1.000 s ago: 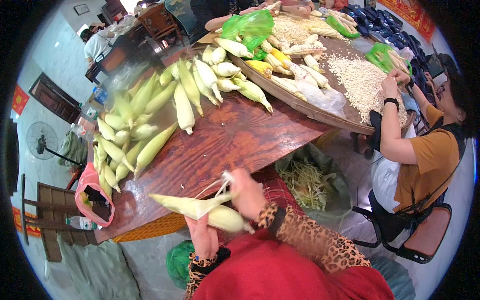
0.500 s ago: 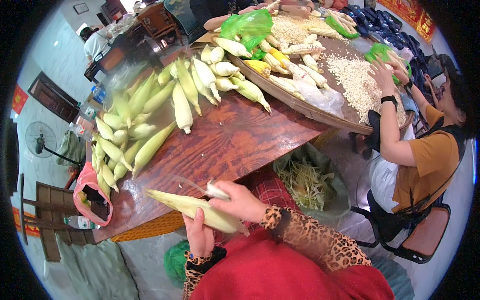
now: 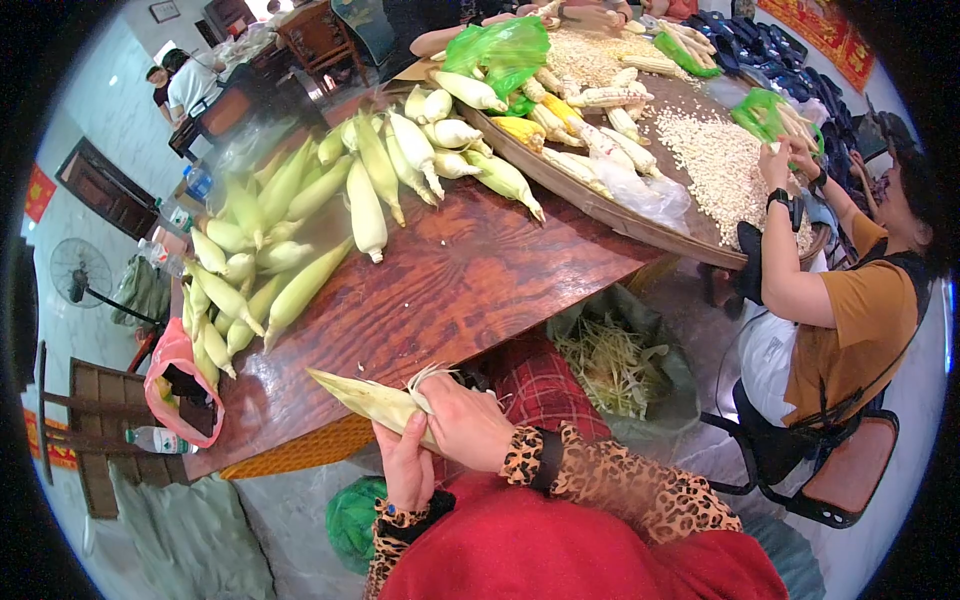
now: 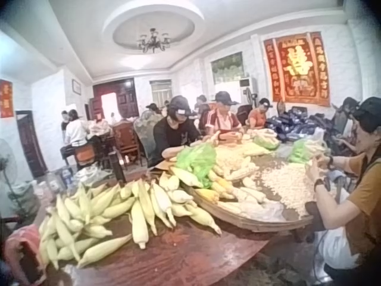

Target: The person peels the husks from a corn cob by hand, pulling the leaves down one by one and tearing them away. After removing the outer layers, the person pulls off the remaining silk and places the cleaned corn cob onto a large wooden tray.

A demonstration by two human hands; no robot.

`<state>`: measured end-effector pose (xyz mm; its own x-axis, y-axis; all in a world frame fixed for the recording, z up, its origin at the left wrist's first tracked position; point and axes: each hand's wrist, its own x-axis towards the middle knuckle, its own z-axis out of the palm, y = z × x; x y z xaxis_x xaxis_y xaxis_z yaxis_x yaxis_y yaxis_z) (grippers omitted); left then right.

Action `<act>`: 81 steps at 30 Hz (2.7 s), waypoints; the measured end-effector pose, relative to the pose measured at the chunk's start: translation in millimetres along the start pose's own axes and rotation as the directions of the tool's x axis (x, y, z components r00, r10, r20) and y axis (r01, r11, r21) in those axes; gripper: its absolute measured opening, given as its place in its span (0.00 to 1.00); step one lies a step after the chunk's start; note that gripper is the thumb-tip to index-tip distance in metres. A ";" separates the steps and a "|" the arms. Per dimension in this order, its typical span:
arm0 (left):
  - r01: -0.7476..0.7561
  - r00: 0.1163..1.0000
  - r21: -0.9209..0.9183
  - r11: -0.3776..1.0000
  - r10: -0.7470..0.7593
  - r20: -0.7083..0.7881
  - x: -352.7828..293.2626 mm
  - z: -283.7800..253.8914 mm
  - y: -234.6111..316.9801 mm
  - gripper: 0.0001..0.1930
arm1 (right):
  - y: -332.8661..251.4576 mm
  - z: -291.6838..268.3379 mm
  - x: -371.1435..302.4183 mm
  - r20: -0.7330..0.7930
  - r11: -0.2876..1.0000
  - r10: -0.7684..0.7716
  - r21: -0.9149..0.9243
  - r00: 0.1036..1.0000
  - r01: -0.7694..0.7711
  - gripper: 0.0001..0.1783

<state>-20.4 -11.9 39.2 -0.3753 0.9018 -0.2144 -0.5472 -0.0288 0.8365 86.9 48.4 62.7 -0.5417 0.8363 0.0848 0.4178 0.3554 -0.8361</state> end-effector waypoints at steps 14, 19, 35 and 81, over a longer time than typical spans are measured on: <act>0.001 1.000 -0.252 0.968 -0.001 0.000 4.2 -21.6 13.7 0.23 | 95.8 -48.7 25.4 -0.042 0.357 0.464 0.923 0.885 -0.143 0.04; 0.023 1.000 -0.169 0.985 -0.025 -0.015 4.0 -8.5 9.3 0.26 | 31.6 -17.6 16.7 0.125 0.816 0.251 0.507 0.960 -0.279 0.17; 0.019 0.998 -0.018 1.000 -0.020 -0.054 0.8 -4.8 2.6 0.30 | 4.5 -1.5 0.6 0.095 0.998 -0.056 -0.014 0.994 0.057 0.13; 0.025 0.996 0.058 0.998 -0.019 -0.091 -1.6 -4.6 -3.5 0.22 | -0.6 -15.1 -11.9 0.103 0.990 -0.136 0.056 0.985 0.131 0.12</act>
<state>-21.3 -15.2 34.2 -0.4312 0.8591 -0.2756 -0.5119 0.0186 0.8588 104.1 44.5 70.4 -0.6657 0.7327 0.1417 0.3020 0.4381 -0.8467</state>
